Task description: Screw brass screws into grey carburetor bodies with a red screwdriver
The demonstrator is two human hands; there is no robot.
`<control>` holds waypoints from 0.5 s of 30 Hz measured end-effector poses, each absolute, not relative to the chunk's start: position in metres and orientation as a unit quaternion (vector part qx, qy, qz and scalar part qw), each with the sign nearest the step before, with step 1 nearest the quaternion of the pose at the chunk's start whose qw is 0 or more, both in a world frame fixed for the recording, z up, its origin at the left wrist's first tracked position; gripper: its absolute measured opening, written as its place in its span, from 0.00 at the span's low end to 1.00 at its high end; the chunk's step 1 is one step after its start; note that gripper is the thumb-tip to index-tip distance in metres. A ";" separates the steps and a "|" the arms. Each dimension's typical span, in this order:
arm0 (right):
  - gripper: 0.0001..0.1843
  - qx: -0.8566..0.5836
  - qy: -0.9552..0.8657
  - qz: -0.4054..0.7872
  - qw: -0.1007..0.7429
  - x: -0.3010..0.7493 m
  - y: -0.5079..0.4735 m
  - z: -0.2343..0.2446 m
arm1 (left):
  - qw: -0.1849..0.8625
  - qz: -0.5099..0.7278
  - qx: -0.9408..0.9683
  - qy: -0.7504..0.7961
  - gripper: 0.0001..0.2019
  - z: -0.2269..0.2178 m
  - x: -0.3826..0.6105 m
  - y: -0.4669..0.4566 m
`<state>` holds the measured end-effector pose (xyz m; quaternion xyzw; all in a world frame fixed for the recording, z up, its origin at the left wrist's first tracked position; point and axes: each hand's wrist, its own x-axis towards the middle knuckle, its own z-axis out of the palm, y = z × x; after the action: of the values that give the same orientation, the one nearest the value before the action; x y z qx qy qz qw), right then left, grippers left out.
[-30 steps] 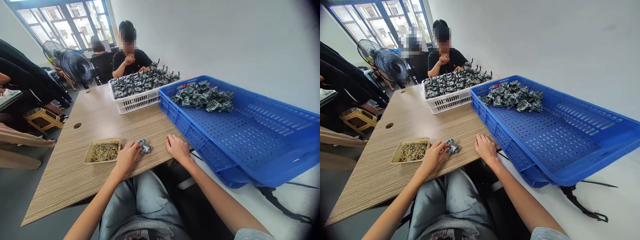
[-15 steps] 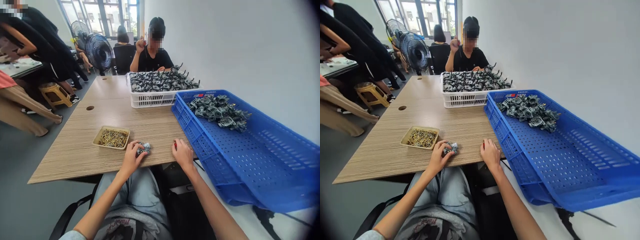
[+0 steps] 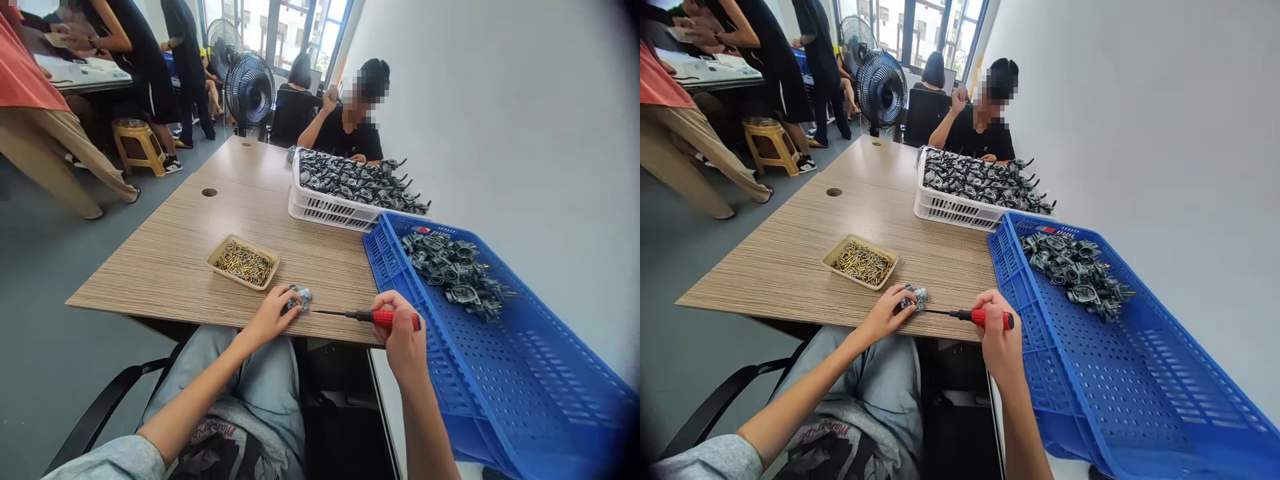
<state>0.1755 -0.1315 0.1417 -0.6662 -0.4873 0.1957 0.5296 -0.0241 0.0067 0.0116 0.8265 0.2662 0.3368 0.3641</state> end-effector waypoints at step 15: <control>0.13 -0.689 -0.621 0.183 0.324 0.173 -0.149 0.153 | 0.317 0.360 0.826 0.296 0.08 0.005 -0.022 0.004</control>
<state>0.1733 -0.1487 0.1529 -0.6893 -0.6214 0.1831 0.3243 -0.0223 0.0040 0.0050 0.8260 0.2957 0.3600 0.3173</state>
